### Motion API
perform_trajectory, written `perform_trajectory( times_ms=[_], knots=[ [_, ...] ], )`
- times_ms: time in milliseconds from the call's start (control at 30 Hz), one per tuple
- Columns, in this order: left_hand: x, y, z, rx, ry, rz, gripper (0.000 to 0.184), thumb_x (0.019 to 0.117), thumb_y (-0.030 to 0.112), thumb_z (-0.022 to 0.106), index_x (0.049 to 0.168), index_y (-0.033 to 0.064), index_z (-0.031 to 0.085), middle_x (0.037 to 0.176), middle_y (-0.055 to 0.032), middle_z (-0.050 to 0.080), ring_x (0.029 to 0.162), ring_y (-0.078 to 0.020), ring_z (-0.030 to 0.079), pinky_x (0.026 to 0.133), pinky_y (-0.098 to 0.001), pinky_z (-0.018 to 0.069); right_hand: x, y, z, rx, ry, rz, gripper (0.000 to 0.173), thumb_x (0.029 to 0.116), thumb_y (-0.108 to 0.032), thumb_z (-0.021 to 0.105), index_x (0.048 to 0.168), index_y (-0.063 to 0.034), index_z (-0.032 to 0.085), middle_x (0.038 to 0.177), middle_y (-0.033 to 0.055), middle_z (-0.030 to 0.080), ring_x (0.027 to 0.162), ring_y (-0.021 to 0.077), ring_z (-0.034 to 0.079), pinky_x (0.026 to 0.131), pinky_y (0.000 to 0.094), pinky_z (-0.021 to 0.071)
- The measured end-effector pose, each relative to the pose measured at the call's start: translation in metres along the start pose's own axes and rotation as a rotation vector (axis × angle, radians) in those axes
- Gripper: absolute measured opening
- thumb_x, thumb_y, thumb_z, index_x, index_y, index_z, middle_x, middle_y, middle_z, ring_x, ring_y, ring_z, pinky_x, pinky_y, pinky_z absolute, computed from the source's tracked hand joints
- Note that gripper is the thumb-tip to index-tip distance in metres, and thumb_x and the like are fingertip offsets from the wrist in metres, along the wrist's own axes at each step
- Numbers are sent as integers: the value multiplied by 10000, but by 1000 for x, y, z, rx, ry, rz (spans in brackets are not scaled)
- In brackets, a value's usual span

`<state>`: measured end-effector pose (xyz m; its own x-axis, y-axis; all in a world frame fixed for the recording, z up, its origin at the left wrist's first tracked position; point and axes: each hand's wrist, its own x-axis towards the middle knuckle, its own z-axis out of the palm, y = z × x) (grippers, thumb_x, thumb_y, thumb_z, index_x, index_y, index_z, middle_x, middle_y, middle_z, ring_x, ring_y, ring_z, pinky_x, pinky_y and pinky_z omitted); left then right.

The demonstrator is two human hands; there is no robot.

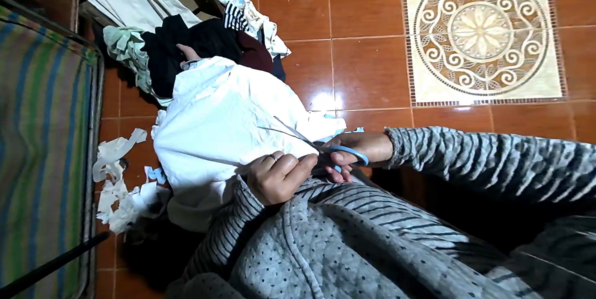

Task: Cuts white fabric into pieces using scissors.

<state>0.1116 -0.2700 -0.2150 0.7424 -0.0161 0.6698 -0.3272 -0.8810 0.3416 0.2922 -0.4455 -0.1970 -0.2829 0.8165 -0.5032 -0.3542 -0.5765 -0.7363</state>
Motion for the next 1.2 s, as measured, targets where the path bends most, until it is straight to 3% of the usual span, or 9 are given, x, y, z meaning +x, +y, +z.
perform_trajectory(
  times_ms=[167,267,367,633,900,1200],
  knots=[
    [-1,0,-1,5,5,-5,168,983,210,663,1022,93,777,630,-44,530,566,-177,517,527,-252,420,0,4,3,33,42,-55,500,849,-723,656,845,-224,618,696,-104,652,565,5,617,524,162,509],
    [-1,0,-1,5,6,-4,167,982,210,665,1036,97,775,629,-41,524,563,-176,509,522,-250,413,-5,4,5,40,114,14,348,880,-537,716,814,-207,628,649,-103,632,524,-6,589,492,144,483],
    [-1,0,0,3,1,0,167,985,209,656,1032,100,774,632,-42,533,561,-178,512,517,-256,410,-6,6,5,30,113,66,255,913,-400,698,817,-173,629,621,-87,632,520,3,596,501,149,486],
    [1,-1,-1,0,-12,23,163,986,196,654,1003,80,767,629,-47,530,555,-180,513,516,-256,419,7,2,6,59,65,-27,409,887,-619,676,852,-215,620,693,-102,650,565,-5,606,529,148,498],
    [0,-1,-1,-8,-18,15,174,985,208,659,1039,88,772,634,-46,536,562,-182,518,515,-260,419,-1,5,9,59,165,13,338,902,-490,704,767,-193,619,634,-84,646,499,-3,590,456,140,469],
    [1,0,-1,-12,-17,23,174,996,207,647,1002,84,769,618,-50,522,542,-180,503,504,-258,408,11,3,6,33,106,-61,410,906,-618,653,848,-213,629,681,-115,642,554,-21,596,514,131,484]
  ],
)
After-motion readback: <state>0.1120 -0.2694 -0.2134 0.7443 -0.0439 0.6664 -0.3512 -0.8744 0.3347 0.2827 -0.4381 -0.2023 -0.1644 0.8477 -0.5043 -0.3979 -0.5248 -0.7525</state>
